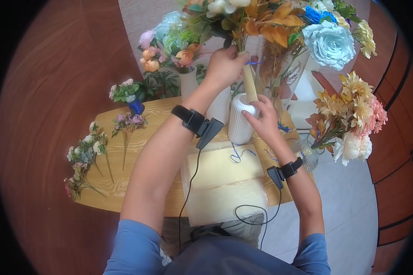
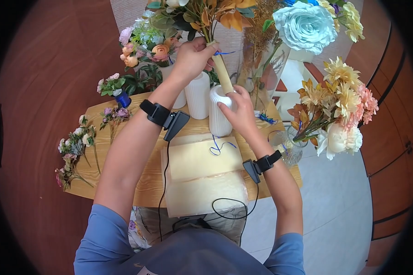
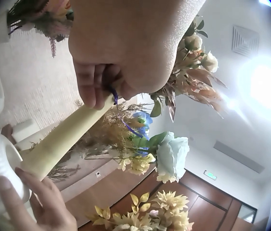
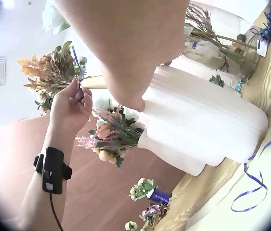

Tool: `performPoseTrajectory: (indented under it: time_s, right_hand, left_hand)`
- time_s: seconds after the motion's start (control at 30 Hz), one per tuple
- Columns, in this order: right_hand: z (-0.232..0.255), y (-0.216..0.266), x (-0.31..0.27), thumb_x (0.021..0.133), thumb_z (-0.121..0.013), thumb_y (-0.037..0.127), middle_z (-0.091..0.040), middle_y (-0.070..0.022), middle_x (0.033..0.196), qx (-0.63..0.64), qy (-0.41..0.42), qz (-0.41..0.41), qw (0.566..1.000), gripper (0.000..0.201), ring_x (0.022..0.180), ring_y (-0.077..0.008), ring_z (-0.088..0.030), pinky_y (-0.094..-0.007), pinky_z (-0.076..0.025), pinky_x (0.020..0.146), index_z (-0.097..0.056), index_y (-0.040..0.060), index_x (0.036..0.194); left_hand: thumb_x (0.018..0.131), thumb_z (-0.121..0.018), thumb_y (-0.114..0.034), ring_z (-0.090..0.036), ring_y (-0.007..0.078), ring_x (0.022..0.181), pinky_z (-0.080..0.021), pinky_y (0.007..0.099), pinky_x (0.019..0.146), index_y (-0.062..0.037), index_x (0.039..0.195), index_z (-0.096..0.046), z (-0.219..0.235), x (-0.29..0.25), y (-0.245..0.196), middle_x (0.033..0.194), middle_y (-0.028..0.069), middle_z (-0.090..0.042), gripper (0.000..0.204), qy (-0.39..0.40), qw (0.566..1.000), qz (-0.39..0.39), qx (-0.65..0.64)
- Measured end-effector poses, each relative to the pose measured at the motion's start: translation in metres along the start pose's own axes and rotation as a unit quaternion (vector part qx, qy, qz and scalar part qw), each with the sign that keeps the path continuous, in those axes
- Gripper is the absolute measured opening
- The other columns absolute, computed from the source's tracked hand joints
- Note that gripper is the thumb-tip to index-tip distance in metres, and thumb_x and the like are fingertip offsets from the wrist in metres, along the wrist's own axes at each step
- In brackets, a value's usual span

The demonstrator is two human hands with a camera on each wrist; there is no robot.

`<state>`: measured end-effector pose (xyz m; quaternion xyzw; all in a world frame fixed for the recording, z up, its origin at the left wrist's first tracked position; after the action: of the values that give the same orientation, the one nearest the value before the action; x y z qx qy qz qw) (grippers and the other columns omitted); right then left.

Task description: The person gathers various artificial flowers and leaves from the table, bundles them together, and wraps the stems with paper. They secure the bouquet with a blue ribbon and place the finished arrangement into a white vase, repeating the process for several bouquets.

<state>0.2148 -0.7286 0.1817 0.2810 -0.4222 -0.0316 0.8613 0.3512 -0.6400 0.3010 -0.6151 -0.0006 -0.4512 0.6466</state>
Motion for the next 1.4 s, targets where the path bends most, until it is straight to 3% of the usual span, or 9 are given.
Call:
performPoseTrajectory:
  time_s: [0.6, 0.87, 1.1, 1.17, 1.23, 1.3, 1.33, 1.37, 1.4]
  right_hand:
    - [-0.001, -0.010, -0.005, 0.069, -0.081, 0.019, -0.054, -0.0233, 0.119, 0.015, -0.045, -0.050, 0.998, 0.049, 0.109, -0.0351, -0.054, -0.0393, -0.043, 0.093, -0.046, -0.0003, 0.096]
    - [0.001, -0.006, -0.003, 0.069, -0.079, 0.026, -0.055, -0.0238, 0.118, 0.017, -0.032, -0.081, 0.996, 0.072, 0.111, -0.0344, -0.055, -0.0393, -0.043, 0.097, -0.045, -0.0054, 0.124]
    - [0.001, -0.007, -0.002, 0.069, -0.079, 0.026, -0.054, -0.0246, 0.120, 0.022, -0.025, -0.083, 0.996, 0.073, 0.114, -0.0352, -0.054, -0.0395, -0.043, 0.097, -0.044, -0.0059, 0.125]
    - [-0.001, -0.010, -0.003, 0.069, -0.079, 0.026, -0.054, -0.0248, 0.120, 0.019, -0.032, -0.078, 0.996, 0.073, 0.114, -0.0357, -0.054, -0.0398, -0.043, 0.097, -0.045, -0.0061, 0.125]
    - [-0.001, -0.011, -0.003, 0.068, -0.080, 0.026, -0.054, -0.0247, 0.119, 0.019, -0.035, -0.084, 0.996, 0.074, 0.113, -0.0356, -0.054, -0.0397, -0.043, 0.097, -0.045, -0.0060, 0.125]
    - [-0.002, -0.011, -0.004, 0.068, -0.080, 0.026, -0.055, -0.0246, 0.119, 0.019, -0.038, -0.091, 0.995, 0.074, 0.113, -0.0355, -0.054, -0.0397, -0.043, 0.097, -0.045, -0.0059, 0.125]
    - [-0.003, -0.010, -0.004, 0.068, -0.080, 0.026, -0.055, -0.0239, 0.119, 0.030, -0.039, -0.099, 0.994, 0.074, 0.112, -0.0352, -0.054, -0.0394, -0.043, 0.096, -0.045, -0.0050, 0.126]
    - [-0.003, -0.009, -0.003, 0.067, -0.080, 0.026, -0.055, -0.0231, 0.118, 0.041, -0.040, -0.106, 0.993, 0.075, 0.112, -0.0349, -0.055, -0.0392, -0.043, 0.096, -0.045, -0.0040, 0.126]
    - [-0.001, -0.006, -0.003, 0.067, -0.080, 0.026, -0.055, -0.0231, 0.118, 0.040, -0.041, -0.107, 0.993, 0.075, 0.112, -0.0349, -0.055, -0.0392, -0.043, 0.096, -0.045, -0.0040, 0.126]
  left_hand:
    - [0.090, -0.061, -0.025, -0.061, 0.0105, 0.065, -0.050, 0.0236, 0.053, 0.0020, 0.094, -0.061, -0.003, -0.006, 0.016, 0.088, 0.0069, -0.069, 0.027, 0.018, 0.999, 0.026, 0.015]
    - [0.092, -0.058, -0.025, -0.060, 0.0112, 0.072, -0.050, 0.0253, 0.057, 0.0009, 0.104, -0.062, 0.006, -0.005, 0.015, 0.092, 0.0057, -0.069, 0.029, 0.060, 0.997, 0.051, 0.026]
    - [0.093, -0.057, -0.028, -0.061, 0.0130, 0.081, -0.051, 0.0277, 0.062, -0.0004, 0.108, -0.062, 0.006, -0.010, 0.009, 0.094, 0.0059, -0.068, 0.032, 0.101, 0.994, -0.010, 0.048]
    - [0.093, -0.057, -0.030, -0.060, 0.0125, 0.082, -0.049, 0.0285, 0.065, -0.0021, 0.107, -0.061, -0.002, -0.016, -0.001, 0.094, 0.0054, -0.068, 0.031, 0.125, 0.985, -0.115, 0.033]
    - [0.094, -0.057, -0.031, -0.059, 0.0117, 0.084, -0.048, 0.0290, 0.070, -0.0038, 0.105, -0.061, -0.002, -0.022, 0.003, 0.095, 0.0051, -0.067, 0.030, 0.126, 0.973, -0.168, 0.095]
    - [0.094, -0.058, -0.032, -0.058, 0.0129, 0.089, -0.047, 0.0300, 0.076, -0.0047, 0.108, -0.061, -0.008, -0.033, 0.026, 0.099, 0.0055, -0.066, 0.031, 0.186, 0.979, -0.032, 0.074]
    - [0.092, -0.060, -0.033, -0.059, 0.0153, 0.095, -0.046, 0.0314, 0.083, -0.0055, 0.112, -0.061, -0.015, -0.030, 0.046, 0.106, 0.0061, -0.066, 0.034, 0.223, 0.973, -0.030, -0.046]
    - [0.092, -0.060, -0.033, -0.059, 0.0153, 0.095, -0.046, 0.0314, 0.083, -0.0055, 0.112, -0.061, -0.014, -0.028, 0.069, 0.106, 0.0061, -0.066, 0.034, 0.224, 0.973, -0.031, -0.047]
    - [0.092, -0.059, -0.032, -0.059, 0.0165, 0.098, -0.046, 0.0322, 0.085, -0.0065, 0.115, -0.061, -0.013, -0.032, 0.070, 0.108, 0.0065, -0.066, 0.034, 0.230, 0.968, -0.074, 0.071]
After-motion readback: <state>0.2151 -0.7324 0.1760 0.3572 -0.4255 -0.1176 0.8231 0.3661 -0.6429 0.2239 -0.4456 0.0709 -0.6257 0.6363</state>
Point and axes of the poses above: each hand's wrist, its own x-axis towards the middle knuckle, its own z-axis out of the back of the hand, y = z × x, the point moved 6 cm from there along x, towards the middle knuckle
